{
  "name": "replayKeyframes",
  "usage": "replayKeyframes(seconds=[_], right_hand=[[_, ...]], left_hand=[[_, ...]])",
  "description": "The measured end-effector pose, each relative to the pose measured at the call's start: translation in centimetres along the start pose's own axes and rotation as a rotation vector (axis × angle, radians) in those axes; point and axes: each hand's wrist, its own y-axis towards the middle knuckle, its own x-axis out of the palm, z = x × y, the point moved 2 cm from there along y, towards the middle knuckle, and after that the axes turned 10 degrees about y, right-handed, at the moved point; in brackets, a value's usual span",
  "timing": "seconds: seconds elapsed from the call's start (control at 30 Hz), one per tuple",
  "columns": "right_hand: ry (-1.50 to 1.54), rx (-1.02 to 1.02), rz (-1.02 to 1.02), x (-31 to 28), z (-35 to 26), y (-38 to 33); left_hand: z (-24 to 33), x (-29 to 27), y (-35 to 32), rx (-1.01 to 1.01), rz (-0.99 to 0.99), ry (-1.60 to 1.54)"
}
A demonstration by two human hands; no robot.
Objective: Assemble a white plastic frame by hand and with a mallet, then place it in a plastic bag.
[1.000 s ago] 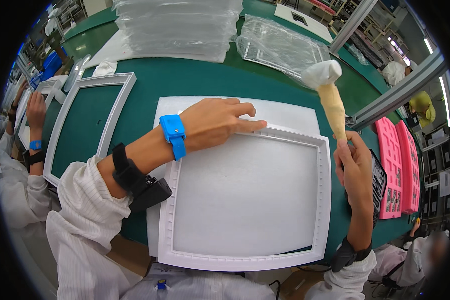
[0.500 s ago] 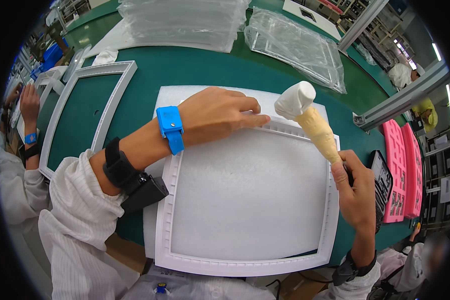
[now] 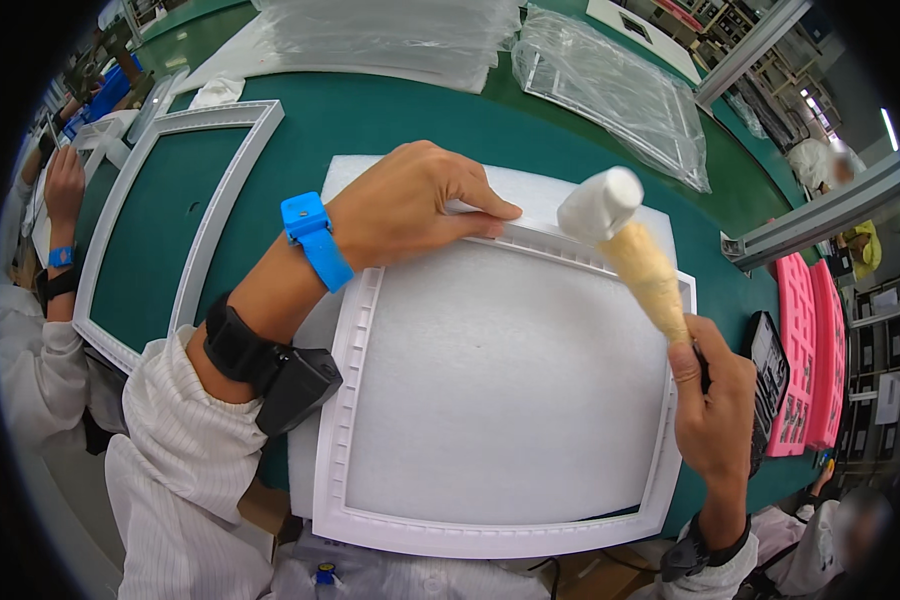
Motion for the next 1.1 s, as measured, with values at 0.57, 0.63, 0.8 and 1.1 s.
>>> replayKeyframes(seconds=[0.57, 0.63, 0.8, 1.1], right_hand=[[-0.1, -0.06, -0.044, 0.8, 0.1, -0.7], [-0.091, -0.053, -0.041, 0.4, 0.2, -0.4], [-0.017, 0.034, 0.145, -0.9, -0.7, -0.8], [-0.106, -0.033, -0.018, 0.3, 0.4, -0.3]], left_hand=[[-0.1, 0.5, -0.1, -0.011, 0.021, 0.042], [-0.1, 0.5, -0.2, -0.011, 0.017, 0.04], [0.2, 0.3, -0.1, -0.027, 0.029, -0.015], [-0.3, 0.6, -0.3, -0.038, 0.018, -0.021]])
